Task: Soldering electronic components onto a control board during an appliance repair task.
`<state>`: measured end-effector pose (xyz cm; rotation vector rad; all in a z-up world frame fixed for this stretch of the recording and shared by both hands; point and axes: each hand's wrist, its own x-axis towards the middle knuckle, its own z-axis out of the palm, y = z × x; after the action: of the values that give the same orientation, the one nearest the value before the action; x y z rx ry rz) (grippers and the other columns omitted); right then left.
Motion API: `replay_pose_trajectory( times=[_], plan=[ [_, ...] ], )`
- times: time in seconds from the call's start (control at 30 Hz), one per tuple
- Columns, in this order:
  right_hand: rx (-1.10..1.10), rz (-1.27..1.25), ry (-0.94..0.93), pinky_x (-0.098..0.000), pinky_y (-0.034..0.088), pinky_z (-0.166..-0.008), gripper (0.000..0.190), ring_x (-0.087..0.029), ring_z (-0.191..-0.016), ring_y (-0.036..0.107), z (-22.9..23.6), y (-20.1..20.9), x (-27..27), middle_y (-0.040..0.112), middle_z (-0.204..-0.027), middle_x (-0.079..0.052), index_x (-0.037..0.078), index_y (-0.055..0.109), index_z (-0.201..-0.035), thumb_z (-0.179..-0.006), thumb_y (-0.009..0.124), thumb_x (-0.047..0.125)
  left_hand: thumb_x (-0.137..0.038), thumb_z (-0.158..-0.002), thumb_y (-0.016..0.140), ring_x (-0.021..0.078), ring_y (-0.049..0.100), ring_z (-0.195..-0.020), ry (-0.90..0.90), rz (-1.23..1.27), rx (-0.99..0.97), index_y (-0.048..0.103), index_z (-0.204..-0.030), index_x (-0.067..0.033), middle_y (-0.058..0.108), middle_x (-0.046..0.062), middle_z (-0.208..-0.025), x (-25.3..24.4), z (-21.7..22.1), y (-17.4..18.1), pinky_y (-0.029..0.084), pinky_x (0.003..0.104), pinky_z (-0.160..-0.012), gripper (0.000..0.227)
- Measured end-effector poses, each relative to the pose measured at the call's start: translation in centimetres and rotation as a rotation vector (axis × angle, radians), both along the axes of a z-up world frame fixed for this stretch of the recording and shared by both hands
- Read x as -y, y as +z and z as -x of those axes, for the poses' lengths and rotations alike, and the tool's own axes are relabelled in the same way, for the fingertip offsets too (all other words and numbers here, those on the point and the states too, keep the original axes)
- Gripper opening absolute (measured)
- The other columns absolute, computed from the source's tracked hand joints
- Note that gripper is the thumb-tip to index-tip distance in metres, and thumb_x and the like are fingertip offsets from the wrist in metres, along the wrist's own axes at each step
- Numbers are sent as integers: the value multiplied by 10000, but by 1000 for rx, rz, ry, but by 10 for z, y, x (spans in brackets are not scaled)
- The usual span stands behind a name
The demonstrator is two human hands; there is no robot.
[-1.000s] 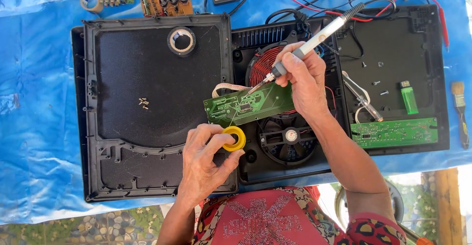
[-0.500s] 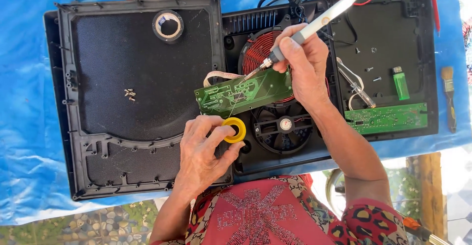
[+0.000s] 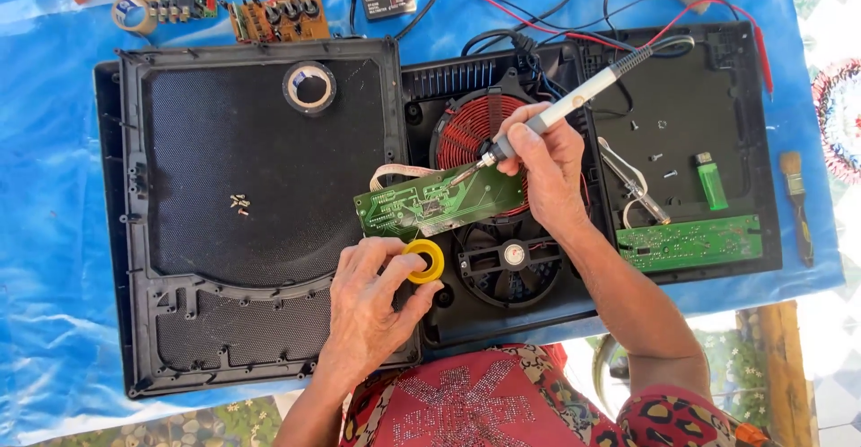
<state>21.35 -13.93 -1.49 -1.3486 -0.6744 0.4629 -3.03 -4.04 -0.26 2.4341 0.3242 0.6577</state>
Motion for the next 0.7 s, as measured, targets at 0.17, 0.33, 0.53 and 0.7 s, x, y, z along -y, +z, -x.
replay_pose_trajectory(
  times=[0.17, 0.33, 0.53, 0.7],
  plan=[
    [-45, -4, -6, -160, 517, -576, 164, -72, -614, 598, 0, -3, 1, 677, -919, -59, 62, 634, -1047, -1061, 573, 214, -306, -976, 698, 257, 598, -887, -3, 25, -18, 625, -1036, -108, 613, 109, -1044, -1, -1, 0, 451, 414, -743, 219],
    [-46, -11, -2, -159, 526, -580, 170, -74, -625, 595, 0, -4, 0, 661, -918, -56, 62, 634, -1044, -1063, 573, 220, -299, -968, 715, 255, 612, -907, -4, 20, -22, 631, -1037, -114, 619, 104, -1055, -1, -1, 0, 458, 413, -781, 214],
    [-48, 5, 16, -169, 541, -580, 193, -86, -636, 591, 4, -4, 0, 653, -917, -61, 56, 631, -1033, -1050, 588, 244, -300, -971, 706, 249, 616, -908, -1, 20, -19, 633, -1031, -114, 616, 97, -1047, -1, -3, 2, 455, 406, -783, 209],
    [-23, 14, 26, -172, 592, -613, 189, -78, -690, 591, 6, -4, 2, 649, -951, -51, 60, 642, -1052, -1051, 600, 244, -292, -959, 730, 257, 617, -925, 2, 18, -21, 642, -1033, -107, 622, 103, -1060, 0, -2, 0, 449, 403, -782, 218]
  ],
)
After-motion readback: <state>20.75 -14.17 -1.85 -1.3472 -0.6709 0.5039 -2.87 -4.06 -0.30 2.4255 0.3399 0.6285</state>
